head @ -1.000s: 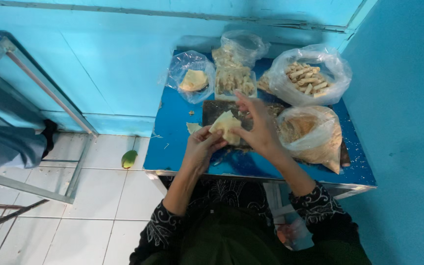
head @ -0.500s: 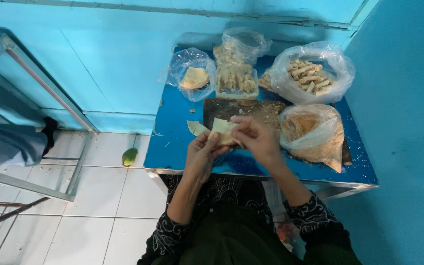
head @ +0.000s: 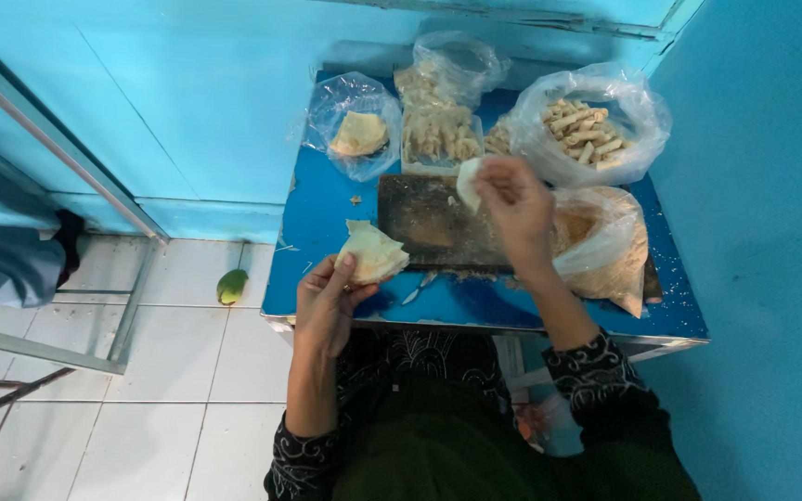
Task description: The person sits at a small blue table and shapes pieces of dough by hand, pinching and rolling each piece over a wooden board. They dip the shaped pieces into a bag of flour and place them onto a tray with other finished dough sticks.
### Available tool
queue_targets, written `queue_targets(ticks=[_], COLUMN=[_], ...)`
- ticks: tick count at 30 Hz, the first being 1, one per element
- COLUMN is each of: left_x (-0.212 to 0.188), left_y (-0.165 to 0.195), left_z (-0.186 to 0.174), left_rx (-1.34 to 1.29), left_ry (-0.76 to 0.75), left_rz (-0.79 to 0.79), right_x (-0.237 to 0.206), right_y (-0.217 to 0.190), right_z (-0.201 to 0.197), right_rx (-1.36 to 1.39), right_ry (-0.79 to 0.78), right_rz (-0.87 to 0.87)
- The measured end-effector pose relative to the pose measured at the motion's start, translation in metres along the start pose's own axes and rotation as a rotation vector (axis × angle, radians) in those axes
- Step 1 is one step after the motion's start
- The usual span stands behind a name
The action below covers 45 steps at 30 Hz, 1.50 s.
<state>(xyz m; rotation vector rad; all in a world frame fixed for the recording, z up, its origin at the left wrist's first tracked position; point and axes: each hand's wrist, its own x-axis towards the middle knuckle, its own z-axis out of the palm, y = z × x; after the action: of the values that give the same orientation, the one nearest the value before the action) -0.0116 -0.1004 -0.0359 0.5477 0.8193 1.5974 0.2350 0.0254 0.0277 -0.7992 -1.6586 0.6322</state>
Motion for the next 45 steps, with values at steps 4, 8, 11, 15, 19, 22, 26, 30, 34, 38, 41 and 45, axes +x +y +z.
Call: queue_targets(ticks=[4, 8, 11, 15, 19, 22, 26, 30, 34, 38, 41, 45], left_x=[-0.001, -0.003, -0.003, 0.001, 0.001, -0.001, -0.004, 0.0, 0.005, 0.005, 0.004, -0.002], left_y=[-0.001, -0.006, -0.01, -0.019, -0.022, -0.02, -0.031, -0.052, -0.062, -0.066, -0.067, -0.061], left_z=[-0.004, -0.004, -0.002, 0.011, 0.023, 0.028, 0.035, 0.037, 0.029, 0.024, 0.024, 0.026], left_rx=[0.055, 0.12, 0.165, 0.169, 0.122, 0.117, 0.271, 0.487, 0.424, 0.424, 0.299, 0.319], left_ry=[-0.019, -0.018, -0.05, -0.146, -0.125, -0.161, -0.086, 0.005, 0.008, -0.021, -0.019, 0.021], left_rz=[0.004, 0.002, 0.018, 0.062, 0.024, 0.05, 0.197, 0.371, 0.394, 0.483, 0.282, 0.212], right_x=[-0.007, -0.003, -0.007, -0.039, -0.057, -0.058, -0.068, -0.079, -0.083, -0.088, -0.093, -0.092], right_y=[-0.009, -0.022, -0.039, -0.059, -0.05, -0.033, -0.024, -0.027, -0.027, -0.017, -0.007, 0.01], right_z=[0.028, 0.025, 0.015, 0.014, 0.024, 0.027, 0.028, 0.032, 0.036, 0.041, 0.042, 0.038], right_rx=[-0.729, -0.228, -0.103, -0.289, -0.275, -0.069, -0.01, -0.164, -0.03, -0.013, -0.082, 0.219], right_ry=[-0.37, -0.472, -0.422, -0.553, -0.424, -0.344, -0.299, -0.315, -0.284, -0.23, -0.167, -0.155], right_rz=[-0.051, 0.148, 0.062, -0.418, -0.25, -0.043, 0.055, -0.075, 0.018, 0.189, 0.149, 0.346])
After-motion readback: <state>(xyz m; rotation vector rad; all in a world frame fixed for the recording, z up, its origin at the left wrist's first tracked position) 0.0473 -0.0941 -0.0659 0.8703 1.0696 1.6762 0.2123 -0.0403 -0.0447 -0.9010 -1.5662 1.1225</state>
